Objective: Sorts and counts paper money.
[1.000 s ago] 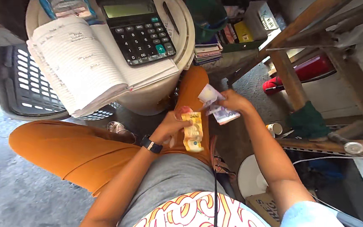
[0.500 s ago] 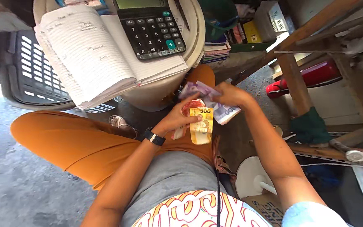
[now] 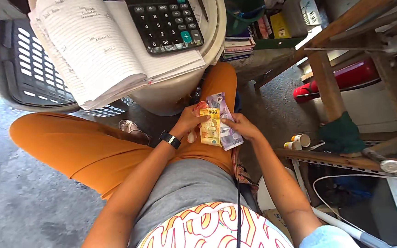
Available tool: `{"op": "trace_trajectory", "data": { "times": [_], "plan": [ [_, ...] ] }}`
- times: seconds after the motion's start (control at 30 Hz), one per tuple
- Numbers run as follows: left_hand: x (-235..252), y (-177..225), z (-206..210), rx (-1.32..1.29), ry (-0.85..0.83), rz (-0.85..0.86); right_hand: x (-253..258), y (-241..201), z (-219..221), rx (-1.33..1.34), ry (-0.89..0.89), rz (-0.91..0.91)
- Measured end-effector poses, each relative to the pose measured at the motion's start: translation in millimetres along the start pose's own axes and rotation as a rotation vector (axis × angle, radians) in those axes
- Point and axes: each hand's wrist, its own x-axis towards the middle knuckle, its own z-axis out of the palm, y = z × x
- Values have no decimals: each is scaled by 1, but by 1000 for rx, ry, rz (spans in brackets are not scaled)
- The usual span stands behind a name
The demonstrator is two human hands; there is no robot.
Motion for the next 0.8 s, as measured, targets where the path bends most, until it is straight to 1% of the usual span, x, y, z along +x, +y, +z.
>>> {"op": "trace_trajectory", "data": {
  "times": [0.07,0.17,0.23,0.3,0.33,0.43,0.5,0.57,0.7,0.73,0.8],
  "plan": [
    [2,0,1,80,36,-9,-1,-1,2,9,11,5],
    [1,8,3,175,85,2,-5,-9,7,-62,21,11],
    [-4,15,-1,282,174,56,-7,-10,7,-94,47,23],
    [-16,27,-10,386,287,168,-9,-10,2,-82,39,44],
    [-22,30,-13,418,335,257,-10,-10,1,-58,22,57],
    [-32,34,-14,491,472,640,-17,-18,3,29,-65,127],
    [-28,36,-10,540,532,831,-21,-24,7,90,-113,167],
    [-26,36,-6,595,543,925,-25,-30,10,145,-137,192],
    [-29,30,2,663,460,1021,-29,-41,11,226,-118,183],
    [-29,30,-2,685,469,1049,-30,-43,8,222,-115,181],
    [-28,34,-19,743,554,1158,-33,-47,0,162,-120,192]
  ]
}}
